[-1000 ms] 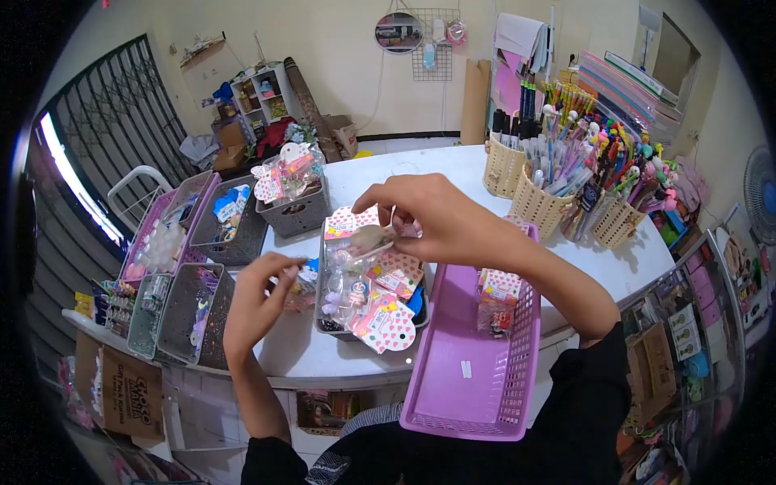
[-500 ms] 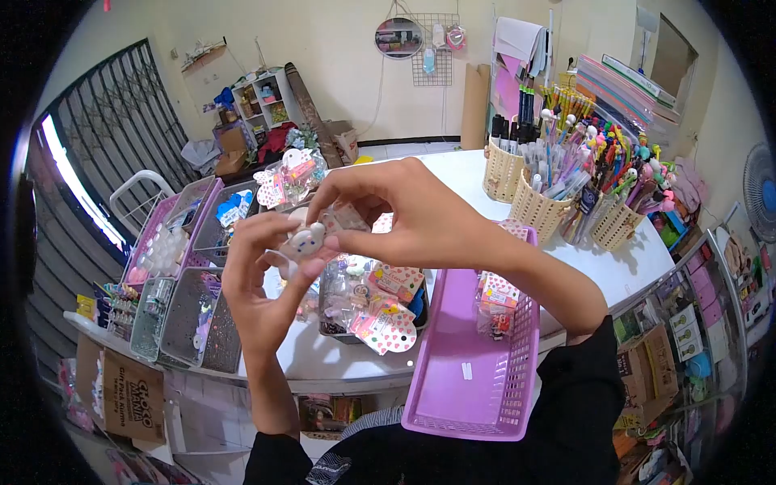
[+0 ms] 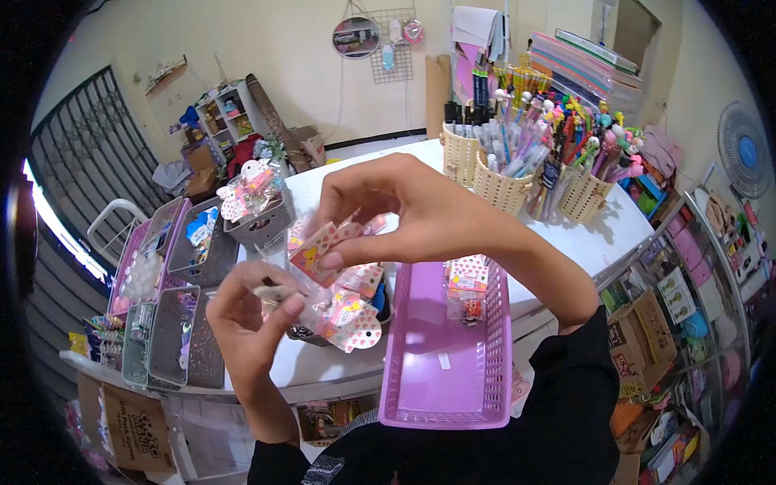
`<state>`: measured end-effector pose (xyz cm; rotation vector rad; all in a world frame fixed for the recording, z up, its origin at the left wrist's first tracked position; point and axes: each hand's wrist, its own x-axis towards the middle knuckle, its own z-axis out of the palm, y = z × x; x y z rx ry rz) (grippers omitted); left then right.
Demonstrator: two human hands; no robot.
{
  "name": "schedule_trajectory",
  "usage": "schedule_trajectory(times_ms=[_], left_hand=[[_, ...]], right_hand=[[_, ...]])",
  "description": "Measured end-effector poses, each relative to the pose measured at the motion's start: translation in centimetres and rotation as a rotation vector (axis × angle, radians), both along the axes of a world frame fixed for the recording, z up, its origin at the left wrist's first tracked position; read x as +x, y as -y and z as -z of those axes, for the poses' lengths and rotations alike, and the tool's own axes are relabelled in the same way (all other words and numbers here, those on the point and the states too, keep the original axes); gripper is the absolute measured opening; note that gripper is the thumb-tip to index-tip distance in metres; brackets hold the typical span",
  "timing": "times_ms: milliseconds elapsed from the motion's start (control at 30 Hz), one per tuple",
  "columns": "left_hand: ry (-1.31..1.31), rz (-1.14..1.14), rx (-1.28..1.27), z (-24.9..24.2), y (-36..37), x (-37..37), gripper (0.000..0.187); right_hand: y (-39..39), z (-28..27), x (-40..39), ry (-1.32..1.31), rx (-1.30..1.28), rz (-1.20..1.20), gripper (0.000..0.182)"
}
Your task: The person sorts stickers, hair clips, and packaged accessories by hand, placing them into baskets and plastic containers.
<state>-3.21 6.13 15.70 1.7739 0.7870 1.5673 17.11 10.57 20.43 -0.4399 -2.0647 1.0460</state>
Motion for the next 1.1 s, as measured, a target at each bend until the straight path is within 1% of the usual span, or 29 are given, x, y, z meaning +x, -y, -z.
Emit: schedule_trajectory(times_ms=[33, 67, 100, 133, 167, 233, 267, 333, 400, 433, 500, 533, 567, 600, 667, 800, 867, 900, 1000, 1033, 1100], left_hand=[[-0.131, 0.013, 0.044, 0.0, 0.0, 0.1, 0.019], [-0.219, 0.005, 0.085, -0.1, 0.1, 0.3, 0.013], [-0.218, 0.017, 0.088, -0.1, 0.1, 0.4, 0.013], [-0.2, -0.006, 0.077, -0.1, 0.1, 0.5, 0.01], [-0.183, -0.028, 0.065, 0.0, 0.1, 0.6, 0.009], [-0.153, -0.029, -0.001, 0.4, 0.0, 0.2, 0.012], [-0.166, -0.049, -0.009, 0.5, 0.0, 0.0, 0.011], [-0.182, -0.06, -0.019, 0.5, 0.0, -0.3, 0.011], [-0.351, -0.106, 0.053, 0.5, 0.0, -0.6, 0.017], [-0.352, -0.102, 0.051, 0.6, -0.1, -0.7, 0.017], [-0.515, -0.109, 0.157, 1.0, -0.3, -0.8, 0.027], [-0.573, -0.089, 0.153, 1.0, -0.2, -0.9, 0.037], [-0.573, -0.09, 0.151, 1.1, -0.2, -0.9, 0.037], [-0.606, -0.082, 0.156, 1.2, -0.2, -0.9, 0.039], [-0.639, -0.075, 0.158, 1.4, -0.2, -0.9, 0.042], [-0.688, -0.085, 0.175, 1.9, -0.2, -1.0, 0.047], [-0.704, -0.096, 0.172, 1.9, -0.1, -1.0, 0.048], [-0.709, -0.096, 0.168, 1.9, -0.1, -1.0, 0.05], [-0.723, -0.097, 0.168, 1.9, 0.0, -1.0, 0.052], [-0.731, -0.099, 0.175, 1.9, 0.0, -1.0, 0.053], [-0.719, -0.101, 0.17, 1.8, 0.0, -0.9, 0.053]], right_hand=[[0.9, -0.4, 0.5, 0.0, -0.001, 0.013, 0.018], [1.8, -0.9, 1.1, 0.064, -0.114, 0.107, 0.018], [2.3, -1.0, 1.7, 0.128, -0.226, 0.2, 0.019], [2.3, -0.5, 2.3, 0.114, -0.15, 0.247, 0.019], [2.6, -0.5, 2.9, 0.113, -0.15, 0.258, 0.019], [2.9, -0.6, 4.0, 0.273, -0.11, 0.417, 0.021], [3.3, -1.0, 4.3, 0.304, -0.154, 0.434, 0.023], [3.1, -0.4, 5.3, 0.336, -0.134, 0.459, 0.024], [3.1, -0.1, 6.1, 0.369, -0.115, 0.478, 0.024], [3.2, 0.0, 6.4, 0.397, -0.107, 0.458, 0.024], [3.4, -0.2, 6.8, 0.427, -0.101, 0.436, 0.025], [3.6, -0.5, 7.0, 0.491, -0.094, 0.434, 0.023], [3.7, -0.7, 7.1, 0.554, -0.085, 0.431, 0.023], [3.7, -0.7, 7.4, 0.555, -0.086, 0.429, 0.023], [3.6, -0.7, 7.8, 0.651, 0.198, 0.56, 0.025], [3.6, -0.7, 8.1, 0.664, 0.199, 0.522, 0.028], [3.6, -0.5, 8.0, 0.588, -0.068, 0.189, 0.031], [3.4, -0.2, 8.0, 0.588, -0.071, 0.186, 0.031], [1.9, 1.5, 7.8, 0.865, -0.088, 0.092, 0.03], [1.5, 2.4, 7.9, 0.865, -0.088, 0.091, 0.03], [1.1, 4.0, 7.9, 0.934, 0.05, 0.195, 0.03]])
